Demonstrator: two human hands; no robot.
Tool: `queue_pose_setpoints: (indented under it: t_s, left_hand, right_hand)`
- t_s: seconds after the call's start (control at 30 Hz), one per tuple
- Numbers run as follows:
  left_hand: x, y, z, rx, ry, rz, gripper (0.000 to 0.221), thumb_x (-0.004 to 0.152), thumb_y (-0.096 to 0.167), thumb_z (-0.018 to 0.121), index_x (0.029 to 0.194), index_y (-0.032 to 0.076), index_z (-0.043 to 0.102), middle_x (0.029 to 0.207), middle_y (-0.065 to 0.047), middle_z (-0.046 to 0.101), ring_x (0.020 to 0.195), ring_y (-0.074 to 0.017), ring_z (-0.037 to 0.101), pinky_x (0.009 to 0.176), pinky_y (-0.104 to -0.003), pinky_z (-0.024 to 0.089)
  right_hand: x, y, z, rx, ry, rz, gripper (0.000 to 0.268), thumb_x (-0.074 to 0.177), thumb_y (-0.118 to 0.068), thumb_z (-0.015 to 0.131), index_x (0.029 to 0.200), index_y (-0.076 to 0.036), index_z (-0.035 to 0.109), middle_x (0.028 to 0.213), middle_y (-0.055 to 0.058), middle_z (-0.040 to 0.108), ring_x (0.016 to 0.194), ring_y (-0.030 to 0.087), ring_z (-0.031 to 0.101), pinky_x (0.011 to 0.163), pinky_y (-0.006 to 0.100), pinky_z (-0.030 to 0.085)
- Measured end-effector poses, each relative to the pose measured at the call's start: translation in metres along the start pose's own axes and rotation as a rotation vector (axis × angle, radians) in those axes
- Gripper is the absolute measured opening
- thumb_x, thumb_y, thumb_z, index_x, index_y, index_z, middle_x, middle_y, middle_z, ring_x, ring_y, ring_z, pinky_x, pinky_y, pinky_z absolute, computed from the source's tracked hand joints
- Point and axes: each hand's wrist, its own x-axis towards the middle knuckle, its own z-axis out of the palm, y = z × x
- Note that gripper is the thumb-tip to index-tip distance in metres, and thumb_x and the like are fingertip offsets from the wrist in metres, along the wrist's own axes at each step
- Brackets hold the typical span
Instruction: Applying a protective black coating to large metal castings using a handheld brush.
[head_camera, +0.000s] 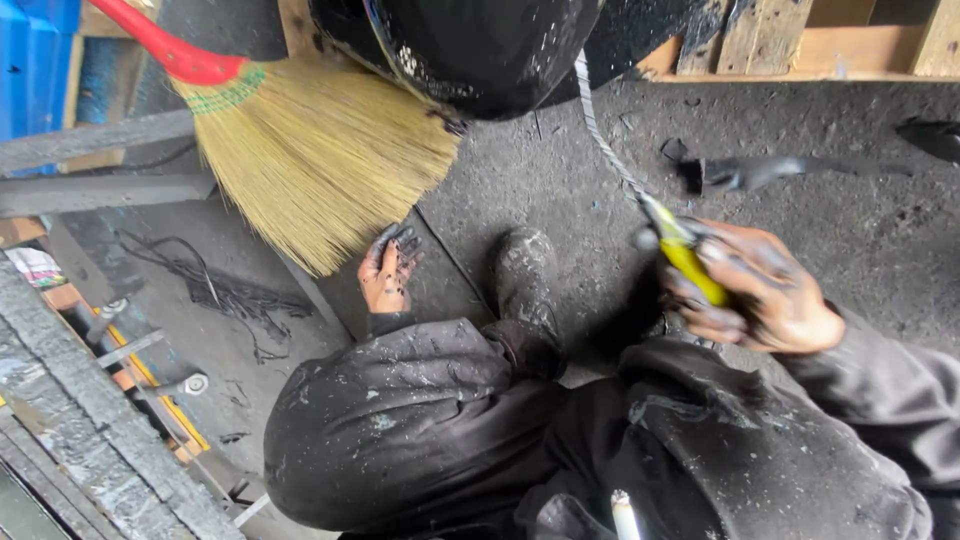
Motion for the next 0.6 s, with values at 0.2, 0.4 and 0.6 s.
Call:
queue_pose_setpoints:
  t_s: [0.2, 0.4, 0.6]
  left_hand:
    - [0.01, -0.002, 0.012, -0.025, 0.008, -0.002, 0.026, 0.107, 0.008, 0.055, 0.13, 0.002, 0.065, 0.118, -0.014, 0.074, 0.101, -0.0237, 0.074, 0.084, -0.039, 0.064]
    - [0.013, -0.004, 0.011, -0.013, -0.029, 0.02, 0.025, 0.108, 0.009, 0.055, 0.129, 0.002, 0.066, 0.116, -0.014, 0.074, 0.097, -0.0228, 0.075, 0.08, -0.038, 0.064]
    - [0.008, 0.002, -0.003, 0.001, -0.038, 0.042, 0.029, 0.108, 0.01, 0.055, 0.134, 0.001, 0.064, 0.116, -0.015, 0.073, 0.095, -0.0227, 0.074, 0.08, -0.037, 0.063]
  right_hand:
    - [-0.09, -0.004, -0.016, -0.525, 0.366, -0.045, 0.047, 0.109, -0.022, 0.053, 0.143, 0.012, 0.056, 0.079, 0.016, 0.064, 0.054, 0.015, 0.052, 0.044, 0.026, 0.038]
    - [-0.107, -0.011, -0.008, -0.802, 0.437, -0.14, 0.048, 0.109, -0.023, 0.052, 0.148, 0.003, 0.059, 0.088, 0.013, 0.064, 0.058, 0.009, 0.054, 0.044, 0.022, 0.039]
    - [-0.08, -0.021, -0.017, -1.163, 0.471, -0.394, 0.04, 0.109, -0.025, 0.051, 0.139, 0.001, 0.06, 0.085, 0.006, 0.067, 0.066, 0.004, 0.058, 0.057, 0.018, 0.043]
